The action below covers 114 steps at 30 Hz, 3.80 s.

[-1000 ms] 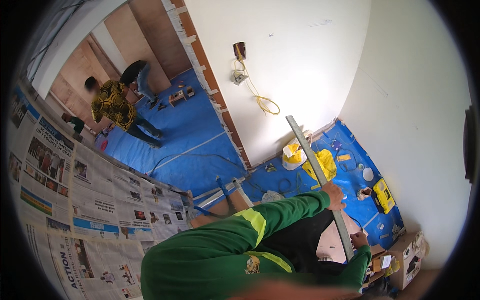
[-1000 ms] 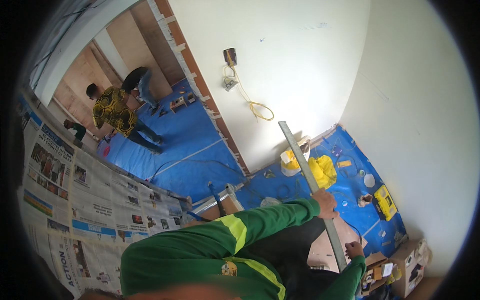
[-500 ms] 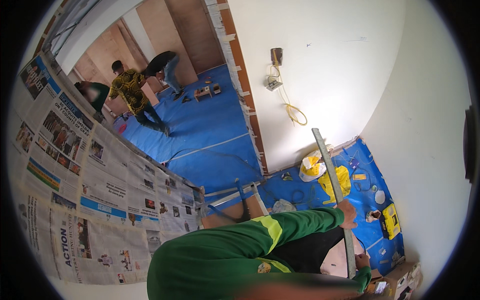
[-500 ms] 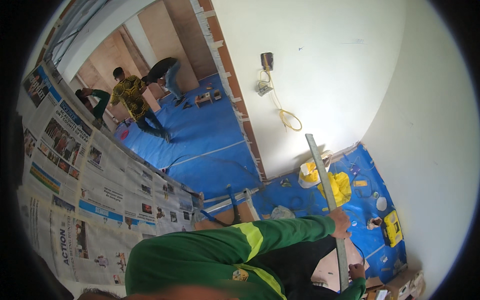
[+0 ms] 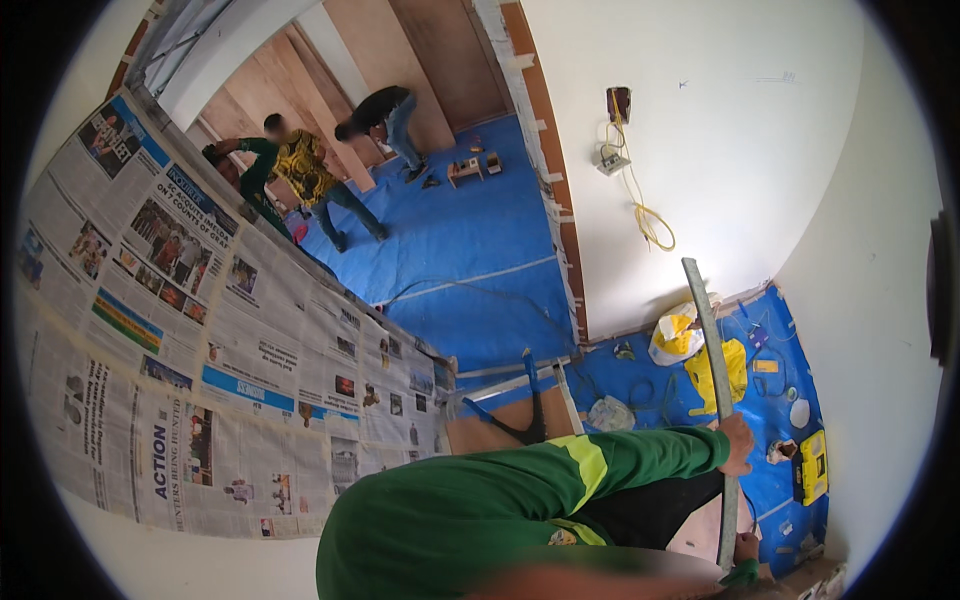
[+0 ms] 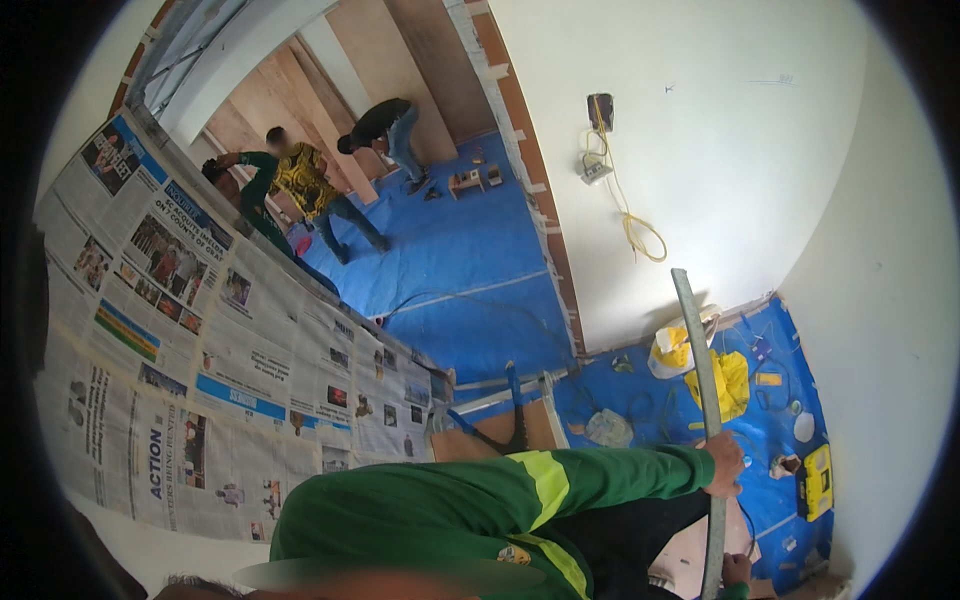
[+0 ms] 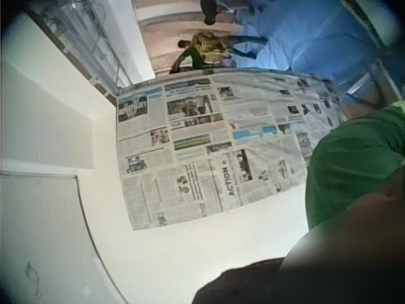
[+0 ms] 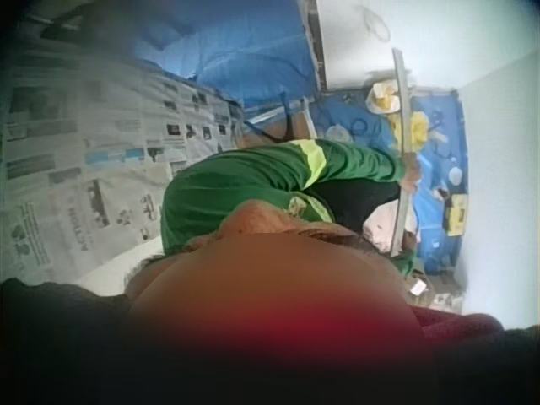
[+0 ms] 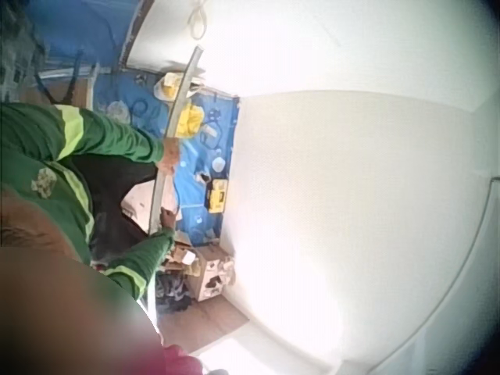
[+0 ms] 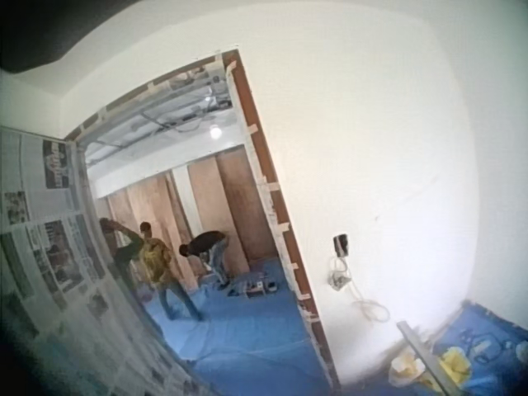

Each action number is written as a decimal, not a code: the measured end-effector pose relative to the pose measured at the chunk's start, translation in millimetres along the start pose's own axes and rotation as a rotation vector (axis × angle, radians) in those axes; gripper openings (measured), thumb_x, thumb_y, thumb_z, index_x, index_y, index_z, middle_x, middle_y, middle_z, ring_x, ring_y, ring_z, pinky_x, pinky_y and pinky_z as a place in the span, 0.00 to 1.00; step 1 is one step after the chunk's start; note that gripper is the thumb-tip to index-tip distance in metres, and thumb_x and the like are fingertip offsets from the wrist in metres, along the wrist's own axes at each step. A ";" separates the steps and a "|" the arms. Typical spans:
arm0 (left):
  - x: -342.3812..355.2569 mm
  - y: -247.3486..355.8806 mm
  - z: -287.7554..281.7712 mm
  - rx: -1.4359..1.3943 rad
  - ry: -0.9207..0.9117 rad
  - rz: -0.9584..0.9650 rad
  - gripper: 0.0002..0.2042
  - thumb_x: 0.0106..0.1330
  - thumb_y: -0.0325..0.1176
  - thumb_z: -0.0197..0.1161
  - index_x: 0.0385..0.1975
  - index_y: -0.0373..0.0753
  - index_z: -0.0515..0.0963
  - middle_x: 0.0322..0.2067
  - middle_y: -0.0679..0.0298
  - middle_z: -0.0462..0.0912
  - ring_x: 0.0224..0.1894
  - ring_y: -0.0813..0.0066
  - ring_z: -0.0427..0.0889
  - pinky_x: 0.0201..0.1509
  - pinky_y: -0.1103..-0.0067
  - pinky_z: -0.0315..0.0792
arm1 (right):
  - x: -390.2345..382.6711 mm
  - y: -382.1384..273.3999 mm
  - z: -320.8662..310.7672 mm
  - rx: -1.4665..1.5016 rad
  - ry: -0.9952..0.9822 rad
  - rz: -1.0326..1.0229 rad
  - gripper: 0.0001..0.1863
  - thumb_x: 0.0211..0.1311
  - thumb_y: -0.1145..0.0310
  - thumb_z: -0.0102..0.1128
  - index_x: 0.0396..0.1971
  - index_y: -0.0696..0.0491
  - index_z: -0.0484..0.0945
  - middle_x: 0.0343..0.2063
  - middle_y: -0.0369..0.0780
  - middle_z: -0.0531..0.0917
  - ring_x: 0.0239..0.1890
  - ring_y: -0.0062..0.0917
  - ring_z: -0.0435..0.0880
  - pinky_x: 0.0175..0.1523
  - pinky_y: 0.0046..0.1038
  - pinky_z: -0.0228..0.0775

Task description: The person measures a metal strip with a tape measure and marks it with a pencil. They then use tin snips to cut the strip into smaller pieces while sitting on the floor.

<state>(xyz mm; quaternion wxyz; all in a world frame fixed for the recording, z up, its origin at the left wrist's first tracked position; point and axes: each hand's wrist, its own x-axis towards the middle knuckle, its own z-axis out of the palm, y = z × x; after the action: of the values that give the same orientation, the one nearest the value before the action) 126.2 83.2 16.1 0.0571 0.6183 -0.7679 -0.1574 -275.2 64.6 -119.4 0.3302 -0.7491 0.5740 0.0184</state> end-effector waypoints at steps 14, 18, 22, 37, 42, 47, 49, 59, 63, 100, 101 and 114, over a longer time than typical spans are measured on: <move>-1.3 -10.9 5.7 0.033 0.030 0.003 0.29 0.74 0.63 0.55 0.37 0.40 0.90 0.38 0.57 0.89 0.43 0.59 0.85 0.52 0.60 0.65 | 41.6 53.9 18.2 -0.002 -0.014 -0.036 0.23 0.66 0.57 0.69 0.33 0.67 0.90 0.25 0.54 0.90 0.29 0.40 0.92 0.39 0.44 0.80; -2.0 -8.2 -1.2 0.031 -0.012 -0.017 0.29 0.74 0.63 0.55 0.38 0.41 0.91 0.40 0.57 0.90 0.46 0.58 0.86 0.53 0.59 0.66 | 46.2 60.2 19.4 -0.010 -0.022 -0.063 0.23 0.66 0.57 0.70 0.33 0.67 0.90 0.25 0.54 0.90 0.30 0.39 0.92 0.38 0.44 0.80; -4.5 -8.6 -12.0 0.024 -0.072 -0.028 0.30 0.73 0.63 0.55 0.40 0.40 0.91 0.41 0.56 0.91 0.48 0.57 0.87 0.54 0.59 0.68 | 29.1 27.8 6.8 -0.016 -0.023 -0.032 0.23 0.65 0.57 0.70 0.32 0.67 0.89 0.24 0.53 0.90 0.30 0.38 0.92 0.38 0.43 0.80; -4.0 -0.9 -9.1 0.051 -0.027 0.006 0.28 0.75 0.62 0.55 0.43 0.45 0.92 0.45 0.57 0.91 0.50 0.58 0.89 0.58 0.57 0.71 | -12.7 -50.7 -24.4 0.267 -0.136 0.206 0.18 0.71 0.60 0.67 0.41 0.64 0.83 0.25 0.44 0.87 0.21 0.30 0.87 0.24 0.34 0.78; -4.1 3.2 -10.8 0.078 -0.037 0.022 0.28 0.75 0.62 0.54 0.44 0.45 0.92 0.46 0.56 0.91 0.51 0.57 0.89 0.60 0.58 0.71 | -17.1 -37.0 -17.9 0.327 -0.060 0.215 0.18 0.71 0.59 0.68 0.41 0.62 0.83 0.26 0.43 0.87 0.21 0.28 0.87 0.25 0.32 0.79; 1.0 0.2 -6.3 -0.080 -0.037 0.000 0.25 0.70 0.63 0.60 0.44 0.49 0.92 0.47 0.56 0.91 0.54 0.52 0.89 0.62 0.52 0.76 | -16.0 -19.9 -7.9 0.009 0.041 0.112 0.23 0.66 0.54 0.69 0.30 0.64 0.87 0.22 0.49 0.89 0.24 0.37 0.90 0.35 0.43 0.83; 3.0 -5.7 2.6 -0.153 0.085 0.019 0.21 0.67 0.60 0.66 0.42 0.50 0.92 0.46 0.56 0.92 0.52 0.49 0.90 0.58 0.52 0.80 | -16.4 -25.6 -8.4 -0.082 0.111 0.076 0.25 0.65 0.51 0.69 0.31 0.63 0.88 0.25 0.53 0.89 0.31 0.43 0.92 0.42 0.47 0.83; 21.4 -38.3 -2.2 -0.152 -0.009 0.096 0.22 0.77 0.57 0.62 0.50 0.45 0.92 0.50 0.57 0.94 0.54 0.51 0.91 0.60 0.59 0.80 | -196.6 -215.4 -52.0 0.835 0.897 -0.208 0.11 0.78 0.65 0.66 0.46 0.57 0.86 0.37 0.48 0.89 0.37 0.37 0.87 0.47 0.39 0.79; 27.8 -48.6 -13.9 -0.070 -0.067 0.109 0.25 0.80 0.58 0.57 0.57 0.45 0.90 0.56 0.57 0.91 0.60 0.52 0.88 0.65 0.59 0.77 | -331.7 -246.4 -18.4 0.853 0.740 0.073 0.10 0.78 0.66 0.69 0.46 0.58 0.87 0.33 0.42 0.87 0.35 0.25 0.85 0.43 0.31 0.78; -40.9 171.8 9.0 -0.139 -0.242 0.928 0.41 0.78 0.68 0.59 0.74 0.36 0.74 0.62 0.44 0.84 0.61 0.39 0.83 0.63 0.54 0.75 | -626.4 -116.6 207.1 0.493 1.368 1.492 0.18 0.76 0.58 0.68 0.51 0.57 0.83 0.35 0.48 0.89 0.40 0.43 0.90 0.51 0.44 0.81; -40.1 169.7 10.0 -0.136 -0.234 0.924 0.41 0.77 0.68 0.59 0.74 0.37 0.74 0.61 0.45 0.84 0.61 0.39 0.83 0.63 0.54 0.75 | -629.3 -110.5 206.8 0.498 1.370 1.537 0.18 0.76 0.58 0.68 0.52 0.57 0.83 0.34 0.48 0.89 0.40 0.43 0.90 0.51 0.44 0.81; -39.9 173.3 8.2 -0.137 -0.292 0.858 0.39 0.76 0.69 0.61 0.67 0.37 0.79 0.58 0.47 0.86 0.60 0.41 0.84 0.63 0.56 0.76 | -660.1 -4.7 193.9 0.298 1.309 1.487 0.25 0.73 0.55 0.72 0.58 0.57 0.79 0.47 0.50 0.88 0.51 0.44 0.88 0.59 0.43 0.80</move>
<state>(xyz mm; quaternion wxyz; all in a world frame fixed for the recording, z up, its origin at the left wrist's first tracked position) -28.4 155.4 66.7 0.0490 0.2108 -0.9424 -0.2552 -427.6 724.8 -0.3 -0.0559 -0.0135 0.9618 -0.2678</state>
